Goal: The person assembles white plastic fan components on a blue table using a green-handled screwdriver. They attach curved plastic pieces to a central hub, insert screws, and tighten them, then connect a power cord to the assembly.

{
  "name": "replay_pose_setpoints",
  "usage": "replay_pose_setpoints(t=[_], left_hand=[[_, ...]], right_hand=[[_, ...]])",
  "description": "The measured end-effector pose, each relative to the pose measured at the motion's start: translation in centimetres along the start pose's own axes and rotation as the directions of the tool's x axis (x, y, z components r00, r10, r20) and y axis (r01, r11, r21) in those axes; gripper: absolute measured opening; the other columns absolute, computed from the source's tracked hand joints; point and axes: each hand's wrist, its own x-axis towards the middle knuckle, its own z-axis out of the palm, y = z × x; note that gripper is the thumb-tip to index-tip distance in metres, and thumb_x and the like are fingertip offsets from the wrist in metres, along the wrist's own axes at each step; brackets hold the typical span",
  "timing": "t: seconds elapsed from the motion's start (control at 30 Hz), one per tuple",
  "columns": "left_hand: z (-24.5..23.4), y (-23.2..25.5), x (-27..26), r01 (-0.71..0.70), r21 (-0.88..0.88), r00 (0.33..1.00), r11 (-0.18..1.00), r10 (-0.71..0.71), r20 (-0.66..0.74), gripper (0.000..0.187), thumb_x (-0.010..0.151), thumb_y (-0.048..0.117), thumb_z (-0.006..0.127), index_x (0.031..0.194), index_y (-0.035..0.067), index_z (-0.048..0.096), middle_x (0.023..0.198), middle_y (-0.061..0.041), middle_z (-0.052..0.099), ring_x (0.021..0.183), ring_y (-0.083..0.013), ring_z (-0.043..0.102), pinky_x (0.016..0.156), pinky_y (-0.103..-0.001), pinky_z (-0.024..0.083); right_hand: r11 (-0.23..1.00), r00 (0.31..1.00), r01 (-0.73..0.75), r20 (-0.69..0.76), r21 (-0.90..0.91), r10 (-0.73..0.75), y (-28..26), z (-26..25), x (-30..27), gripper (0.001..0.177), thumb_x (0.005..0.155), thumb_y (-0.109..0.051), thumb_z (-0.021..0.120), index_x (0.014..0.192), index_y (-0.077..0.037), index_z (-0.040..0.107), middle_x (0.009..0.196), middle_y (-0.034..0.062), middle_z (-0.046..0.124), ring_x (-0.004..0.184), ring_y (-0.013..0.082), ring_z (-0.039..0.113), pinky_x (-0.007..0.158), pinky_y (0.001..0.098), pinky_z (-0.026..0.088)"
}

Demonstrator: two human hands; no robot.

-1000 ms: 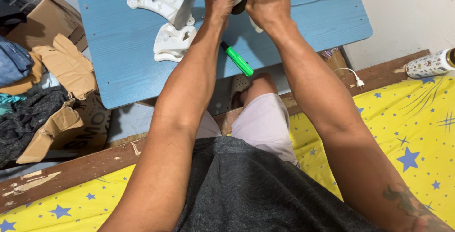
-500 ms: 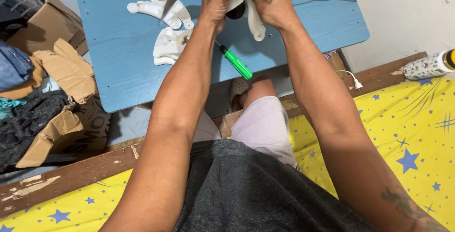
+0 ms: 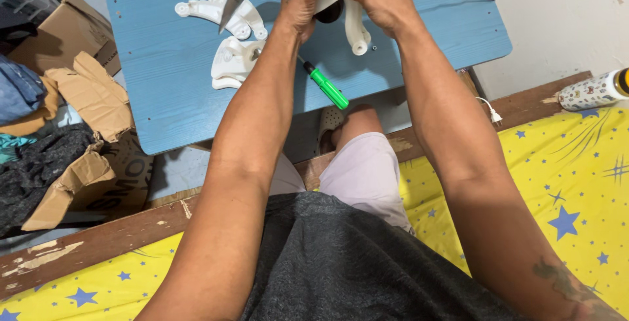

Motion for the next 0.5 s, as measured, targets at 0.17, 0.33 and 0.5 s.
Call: replay_pose_setpoints(t=[0.17,0.33,0.5], left_hand=[[-0.5,0.3,0.2,0.103,-0.013,0.994,0.995,-0.103,0.039,0.059,0.077,0.040,0.088,0.123,0.009,0.065,0.114,-0.004,0.072,0.110,-0.0206,0.067,0.093,-0.044,0.056],[1.8,1.7,-1.7,0.236,0.162,0.949,0.958,-0.191,-0.250,0.050,0.074,0.041,0.089,0.108,0.011,0.068,0.098,-0.001,0.067,0.092,-0.0146,0.059,0.072,-0.040,0.050],[4.3,0.7,-2.5,0.287,0.008,0.843,0.958,-0.249,-0.476,0.046,0.078,0.046,0.082,0.090,0.004,0.067,0.075,-0.005,0.062,0.061,-0.0152,0.053,0.049,-0.032,0.034]], right_hand=[[0.998,0.982,0.066,-0.177,0.006,-0.064,-0.2,1.3,0.2,0.022,0.087,-0.015,0.083,0.099,-0.002,0.072,0.093,0.0048,0.074,0.083,0.0124,0.070,0.075,0.0302,0.058],[0.837,0.882,0.210,-0.272,-0.506,-0.386,1.0,2.5,0.4,0.027,0.084,-0.022,0.090,0.097,-0.003,0.075,0.089,0.0108,0.077,0.081,0.0218,0.076,0.076,0.0368,0.059],[0.706,0.792,0.320,-0.230,-0.632,-0.565,2.3,4.0,-0.3,0.032,0.079,-0.012,0.084,0.102,0.001,0.066,0.096,0.0166,0.068,0.086,0.0352,0.067,0.074,0.0433,0.056]])
